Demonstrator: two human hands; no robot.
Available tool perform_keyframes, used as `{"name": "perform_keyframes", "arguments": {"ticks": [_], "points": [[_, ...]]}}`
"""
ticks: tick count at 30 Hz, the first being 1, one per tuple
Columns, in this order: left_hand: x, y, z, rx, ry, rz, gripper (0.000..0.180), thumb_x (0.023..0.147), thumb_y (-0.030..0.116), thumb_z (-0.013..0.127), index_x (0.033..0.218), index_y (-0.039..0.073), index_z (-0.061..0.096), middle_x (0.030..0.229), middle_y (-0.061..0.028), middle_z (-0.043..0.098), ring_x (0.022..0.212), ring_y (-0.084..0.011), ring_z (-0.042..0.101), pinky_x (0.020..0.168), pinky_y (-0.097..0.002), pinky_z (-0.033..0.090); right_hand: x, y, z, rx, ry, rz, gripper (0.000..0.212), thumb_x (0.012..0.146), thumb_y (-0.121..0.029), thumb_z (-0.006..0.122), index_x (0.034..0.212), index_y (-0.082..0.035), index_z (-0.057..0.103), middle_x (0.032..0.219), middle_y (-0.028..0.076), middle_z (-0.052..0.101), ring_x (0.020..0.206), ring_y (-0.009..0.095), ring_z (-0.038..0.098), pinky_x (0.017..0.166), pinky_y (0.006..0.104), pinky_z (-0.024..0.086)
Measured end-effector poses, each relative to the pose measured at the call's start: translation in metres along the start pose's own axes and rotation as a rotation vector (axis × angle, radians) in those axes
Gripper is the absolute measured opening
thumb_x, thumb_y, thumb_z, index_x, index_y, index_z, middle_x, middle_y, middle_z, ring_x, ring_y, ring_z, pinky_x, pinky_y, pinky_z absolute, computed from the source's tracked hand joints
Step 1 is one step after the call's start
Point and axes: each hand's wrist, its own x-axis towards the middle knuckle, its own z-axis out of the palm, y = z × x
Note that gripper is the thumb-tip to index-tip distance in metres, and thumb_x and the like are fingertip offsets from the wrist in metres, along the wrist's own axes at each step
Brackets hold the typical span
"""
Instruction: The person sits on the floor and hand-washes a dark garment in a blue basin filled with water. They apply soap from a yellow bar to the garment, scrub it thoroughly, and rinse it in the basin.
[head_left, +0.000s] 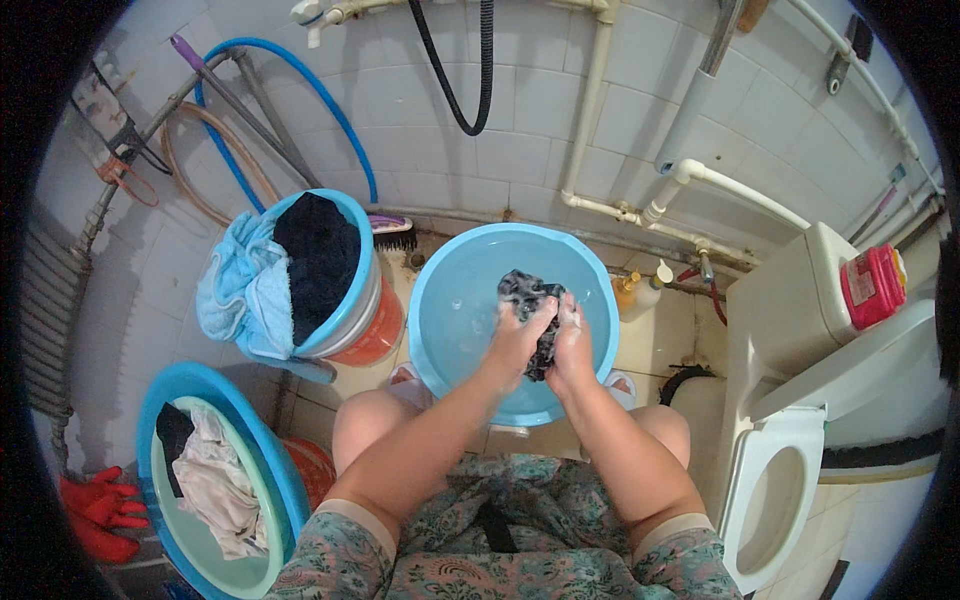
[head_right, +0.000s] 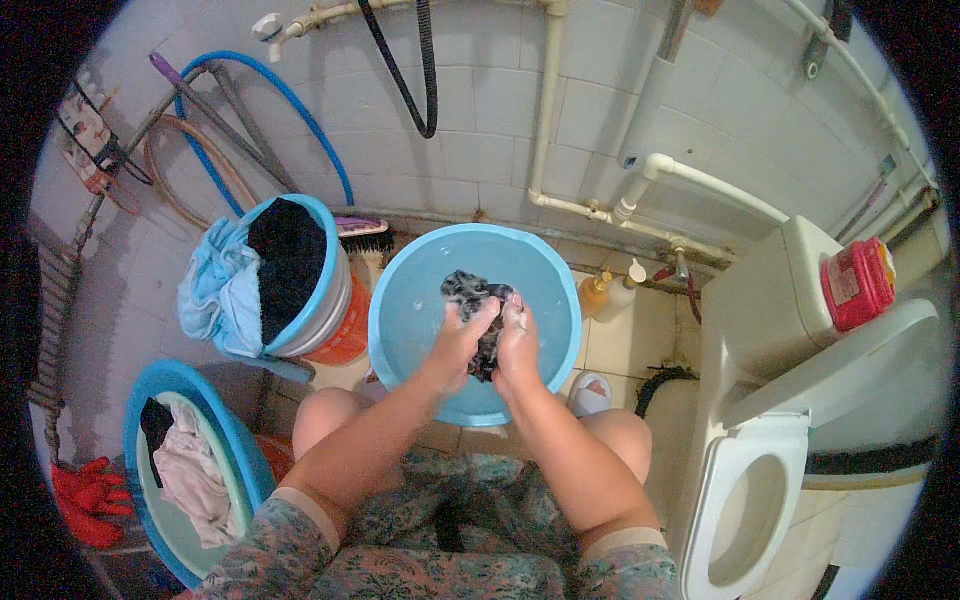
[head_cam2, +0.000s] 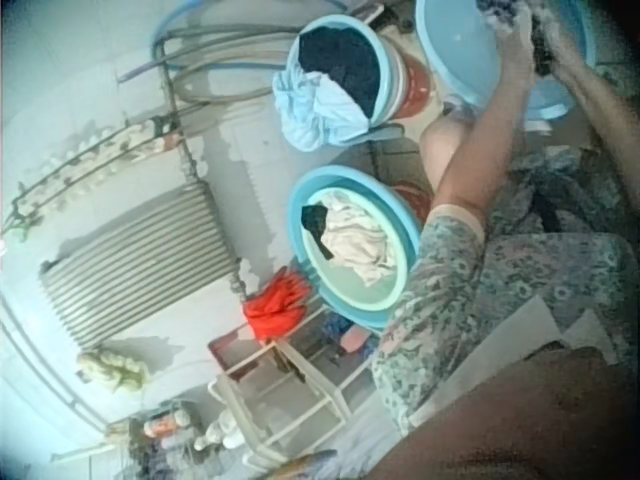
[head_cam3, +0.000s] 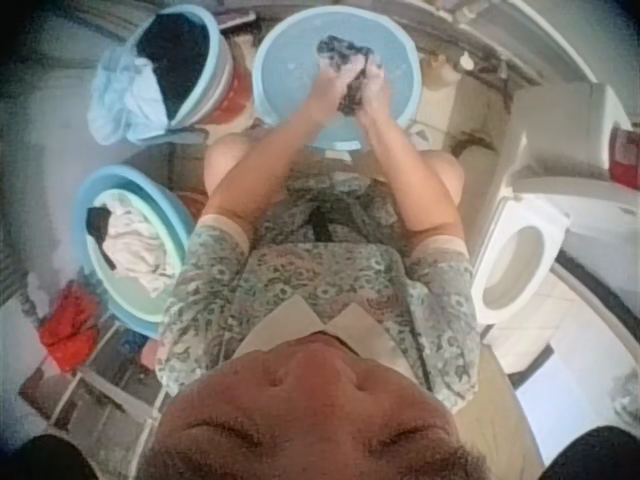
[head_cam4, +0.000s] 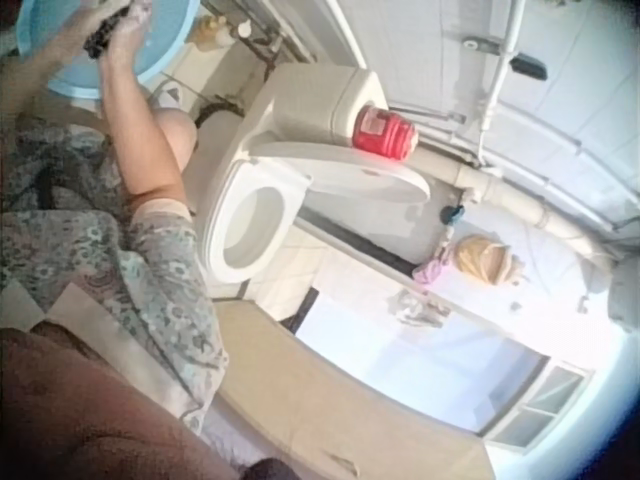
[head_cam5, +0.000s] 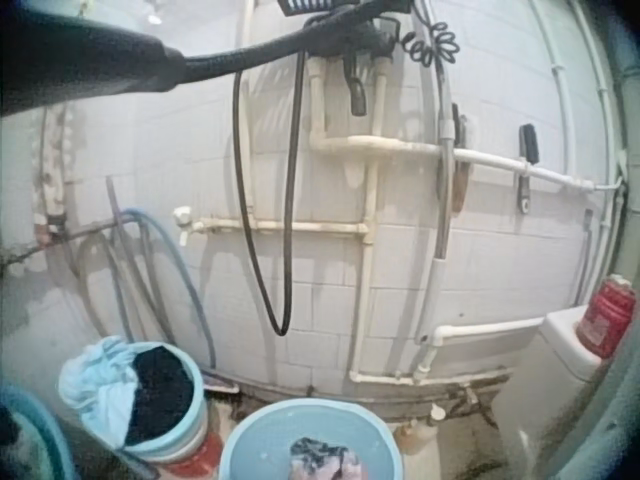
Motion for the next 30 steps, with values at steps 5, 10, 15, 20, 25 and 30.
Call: {"name": "perform_keyframes", "arguments": {"ticks": [5,10,15,20,25,30], "points": [[0.017,0.017,-0.023,-0.433,-0.036,-0.200,0.024,0.086,0.024,0.058,0.105,0.009,0.055,0.097,-0.0057,0.061,0.087,-0.0191,0.061,0.078,-0.0340,0.050,0.008,-0.013,-0.001,-0.935,-0.047,-0.593,0.031,0.091,-0.029,0.048,0.110,-0.005,0.054,0.102,0.018,0.055,0.096,0.033,0.052,0.084,0.0455,0.038],[0.002,0.066,-0.015,-0.340,-0.070,0.156,0.027,0.088,0.022,0.056,0.108,0.003,0.052,0.100,-0.0086,0.061,0.086,-0.0175,0.063,0.066,-0.0301,0.054,0.019,-0.008,-0.024,-1.455,-0.067,-0.807,0.030,0.086,-0.019,0.049,0.113,-0.006,0.054,0.104,0.014,0.053,0.104,0.033,0.046,0.097,0.0439,0.031],[-0.012,0.019,-0.006,0.992,-0.363,0.507,0.051,0.071,0.034,0.071,0.108,0.003,0.056,0.109,-0.0154,0.058,0.107,-0.0290,0.052,0.089,-0.0405,0.040,0.024,0.021,-0.031,-2.090,-0.447,-0.473,0.041,0.083,-0.014,0.048,0.123,-0.005,0.046,0.118,0.017,0.051,0.113,0.031,0.045,0.103,0.0433,0.026],[-0.012,-0.006,-0.008,1.177,-0.503,0.835,0.046,0.063,0.028,0.070,0.103,0.007,0.061,0.110,-0.0104,0.059,0.102,-0.0297,0.052,0.087,-0.0423,0.039,0.010,0.026,-0.024,-1.948,-0.583,-0.572,0.040,0.084,-0.015,0.047,0.122,-0.004,0.046,0.119,0.019,0.050,0.113,0.032,0.046,0.101,0.0447,0.028],[0.014,0.005,-0.022,1.180,-0.176,0.794,0.042,0.067,0.025,0.068,0.102,0.003,0.060,0.106,-0.0156,0.059,0.098,-0.0332,0.054,0.081,-0.0400,0.044,-0.009,-0.007,-0.015,-1.806,-0.578,-0.620,0.040,0.084,-0.016,0.046,0.122,-0.002,0.046,0.120,0.021,0.050,0.113,0.033,0.046,0.100,0.0461,0.031],[0.023,0.037,-0.011,0.128,0.426,0.184,0.039,0.087,0.029,0.057,0.113,0.001,0.049,0.106,-0.0102,0.058,0.093,-0.0215,0.059,0.080,-0.0349,0.048,-0.004,-0.033,0.009,-1.165,-0.537,0.217,0.050,0.090,-0.038,0.047,0.130,-0.010,0.038,0.131,0.015,0.043,0.120,0.025,0.041,0.093,0.0478,0.037]]}}
